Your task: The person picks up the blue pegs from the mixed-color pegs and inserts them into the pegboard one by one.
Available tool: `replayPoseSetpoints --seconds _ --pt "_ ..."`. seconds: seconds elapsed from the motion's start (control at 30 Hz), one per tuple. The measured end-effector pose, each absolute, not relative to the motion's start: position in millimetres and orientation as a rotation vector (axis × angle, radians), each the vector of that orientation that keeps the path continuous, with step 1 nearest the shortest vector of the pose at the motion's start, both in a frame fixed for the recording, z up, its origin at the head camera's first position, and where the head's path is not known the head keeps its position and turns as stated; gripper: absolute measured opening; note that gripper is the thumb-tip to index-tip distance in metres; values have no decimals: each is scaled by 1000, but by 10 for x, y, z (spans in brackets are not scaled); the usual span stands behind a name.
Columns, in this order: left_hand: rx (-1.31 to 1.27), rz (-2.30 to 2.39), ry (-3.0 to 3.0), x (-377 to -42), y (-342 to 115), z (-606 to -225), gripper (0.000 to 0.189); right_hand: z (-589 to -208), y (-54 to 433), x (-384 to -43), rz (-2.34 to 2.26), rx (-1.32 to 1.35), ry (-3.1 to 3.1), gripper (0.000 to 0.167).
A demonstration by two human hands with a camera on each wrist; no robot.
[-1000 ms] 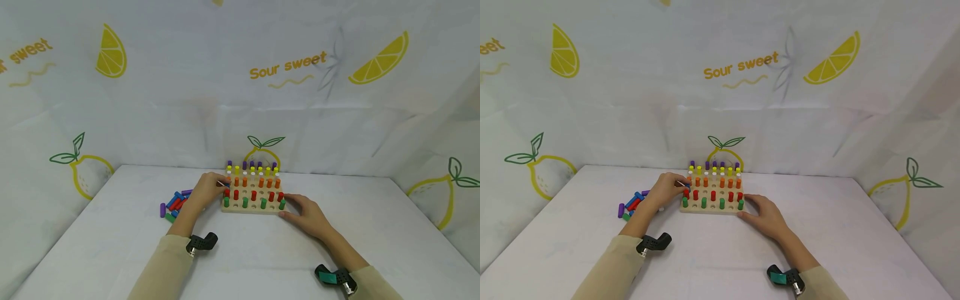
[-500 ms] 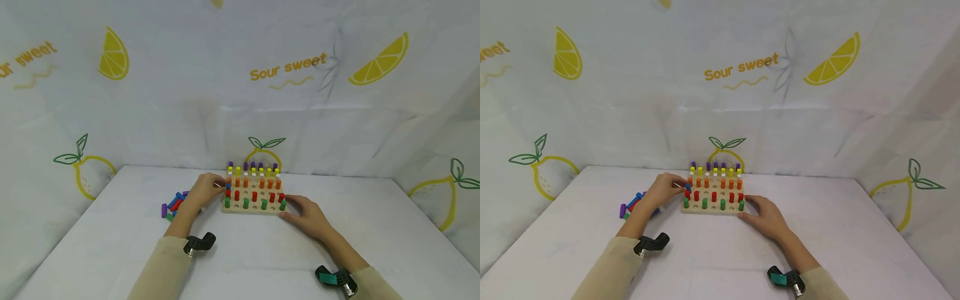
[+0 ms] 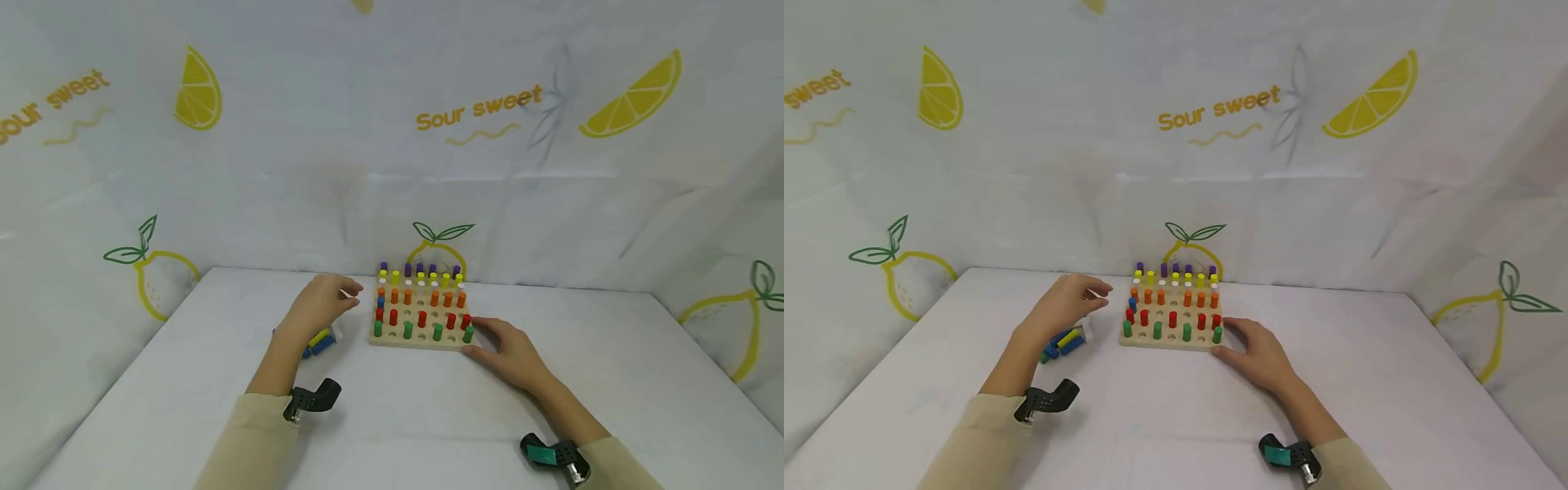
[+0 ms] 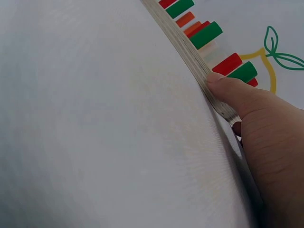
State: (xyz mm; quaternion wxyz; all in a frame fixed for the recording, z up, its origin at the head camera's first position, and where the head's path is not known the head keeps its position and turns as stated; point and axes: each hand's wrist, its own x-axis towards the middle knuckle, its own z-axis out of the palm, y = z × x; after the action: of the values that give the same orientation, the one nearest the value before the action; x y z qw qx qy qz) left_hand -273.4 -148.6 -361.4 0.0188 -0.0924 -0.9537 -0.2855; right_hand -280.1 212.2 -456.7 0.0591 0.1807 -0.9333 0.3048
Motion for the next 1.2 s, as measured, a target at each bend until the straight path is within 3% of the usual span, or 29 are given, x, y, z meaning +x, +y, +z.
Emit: replayPoseSetpoints --seconds 0.3,1.2 --pt "-291 -696 -2976 -2638 -1824 -3536 29 -4574 2151 -2777 928 518 -2841 70" --pt "-143 -611 -3073 -2580 -2490 -3932 29 -4524 2114 -2803 933 532 -2863 69"
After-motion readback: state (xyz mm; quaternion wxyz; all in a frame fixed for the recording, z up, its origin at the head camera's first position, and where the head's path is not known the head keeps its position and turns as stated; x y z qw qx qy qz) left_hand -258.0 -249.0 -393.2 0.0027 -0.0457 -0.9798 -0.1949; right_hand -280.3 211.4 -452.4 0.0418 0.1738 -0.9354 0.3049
